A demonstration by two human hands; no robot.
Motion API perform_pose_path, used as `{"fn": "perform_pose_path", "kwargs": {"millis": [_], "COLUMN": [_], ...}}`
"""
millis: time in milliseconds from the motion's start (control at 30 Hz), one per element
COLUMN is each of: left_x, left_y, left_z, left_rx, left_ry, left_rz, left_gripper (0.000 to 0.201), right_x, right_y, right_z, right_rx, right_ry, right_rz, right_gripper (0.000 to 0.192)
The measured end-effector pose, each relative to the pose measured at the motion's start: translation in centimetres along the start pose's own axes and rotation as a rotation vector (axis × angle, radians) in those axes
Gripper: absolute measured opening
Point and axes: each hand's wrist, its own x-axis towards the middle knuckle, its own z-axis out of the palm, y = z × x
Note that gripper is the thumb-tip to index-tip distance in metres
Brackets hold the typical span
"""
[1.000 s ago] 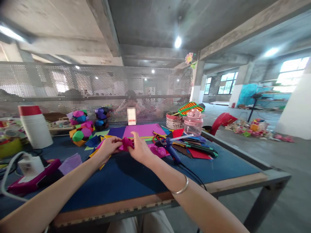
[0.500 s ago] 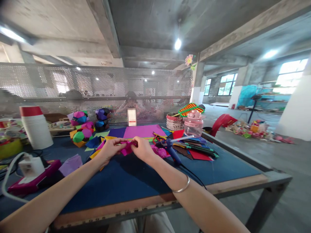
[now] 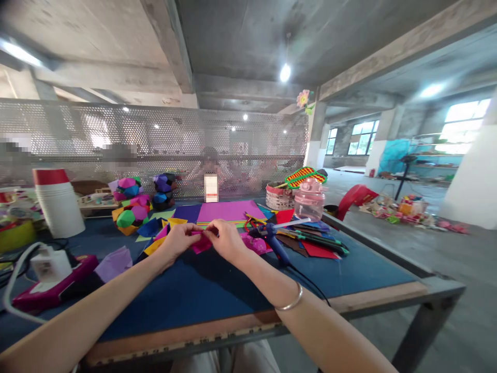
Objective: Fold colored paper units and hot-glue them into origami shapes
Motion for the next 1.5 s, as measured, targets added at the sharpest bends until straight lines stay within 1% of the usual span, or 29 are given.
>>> {"fn": "perform_pose_path", "kwargs": {"millis": [100,200,300,367,500,633,733,800,867,900,933,967,1000,1067,1133,1167,1200,1267,1333,1367,1433,1500], "left_x": [0.2,0.4,0.6,0.6,0.2,-0.2,-0.3,-0.3,-0.3,-0.2,-0.1,0.0,0.1,0.4,0.5,0.5,0.5,0.4,0.3,0.2,0.1,0.1], "left_y": [-0.2,-0.6,-1.1,-1.2,-0.5,0.2,0.5,0.6,0.5,0.4,0.3,0.2,0.0,-0.3,-0.5,-0.5,-0.5,-0.4,-0.2,-0.1,0.1,0.2], "left_z": [-0.2,-0.3,-0.1,0.1,0.4,0.3,0.1,0.0,0.0,0.0,0.1,0.1,0.1,0.2,0.2,0.2,0.2,0.1,0.0,-0.1,-0.1,-0.2], "left_rx": [0.086,0.17,0.173,0.111,-0.111,-0.186,-0.212,-0.23,-0.238,-0.235,-0.226,-0.213,-0.208,-0.194,-0.196,-0.2,-0.205,-0.202,-0.185,-0.184,-0.196,-0.197], "left_ry": [0.002,0.003,-0.019,-0.039,-0.084,-0.065,-0.058,-0.061,-0.06,-0.062,-0.06,-0.068,-0.069,-0.071,-0.081,-0.088,-0.092,-0.085,-0.071,-0.069,-0.079,-0.085], "left_rz": [0.056,0.123,0.14,0.116,0.013,-0.087,-0.129,-0.14,-0.148,-0.149,-0.15,-0.138,-0.137,-0.13,-0.13,-0.131,-0.135,-0.134,-0.132,-0.136,-0.154,-0.165], "left_gripper": [0.018,0.018,0.019,0.022,0.025,0.02,0.019,0.018,0.018,0.018,0.017,0.017,0.016,0.014,0.013,0.013,0.013,0.011,0.01,0.009,0.011,0.012], "right_x": [0.1,0.3,0.4,0.3,0.4,0.8,0.2,-1.3,-3.7,-5.1,-6.5,-7.7,-8.8,-10.2,-10.4,-10.2,-9.8,-8.7,-7.6,-7.2,-6.5,-6.1], "right_y": [-0.1,-0.2,-0.2,-0.2,-0.1,-0.3,-1.3,-2.4,-3.4,-3.7,-3.8,-3.6,-3.2,-1.4,1.0,2.1,3.1,4.6,5.2,5.3,5.3,5.3], "right_z": [0.1,-0.1,-0.2,-0.2,-0.2,-0.8,-2.2,-3.8,-5.7,-6.7,-7.8,-8.8,-9.9,-11.8,-13.2,-13.6,-13.8,-13.5,-12.7,-12.3,-11.4,-10.9], "right_rx": [-0.001,0.021,0.044,0.039,0.038,0.058,0.115,0.112,0.034,-0.039,-0.133,-0.235,-0.336,-0.491,-0.591,-0.594,-0.558,-0.436,-0.347,-0.329,-0.339,-0.371], "right_ry": [0.003,0.001,-0.011,0.004,0.054,0.016,0.004,-0.017,-0.037,-0.043,-0.011,0.011,0.062,0.14,0.203,0.194,0.154,0.009,-0.132,-0.175,-0.199,-0.187], "right_rz": [0.048,0.106,0.146,0.148,0.14,0.145,0.16,0.156,0.123,0.113,0.105,0.11,0.127,0.191,0.289,0.345,0.401,0.486,0.51,0.503,0.478,0.472], "right_gripper": [0.013,0.011,0.012,0.014,0.018,0.022,0.029,0.029,0.025,0.023,0.021,0.02,0.018,0.017,0.024,0.031,0.039,0.047,0.046,0.045,0.044,0.043]}}
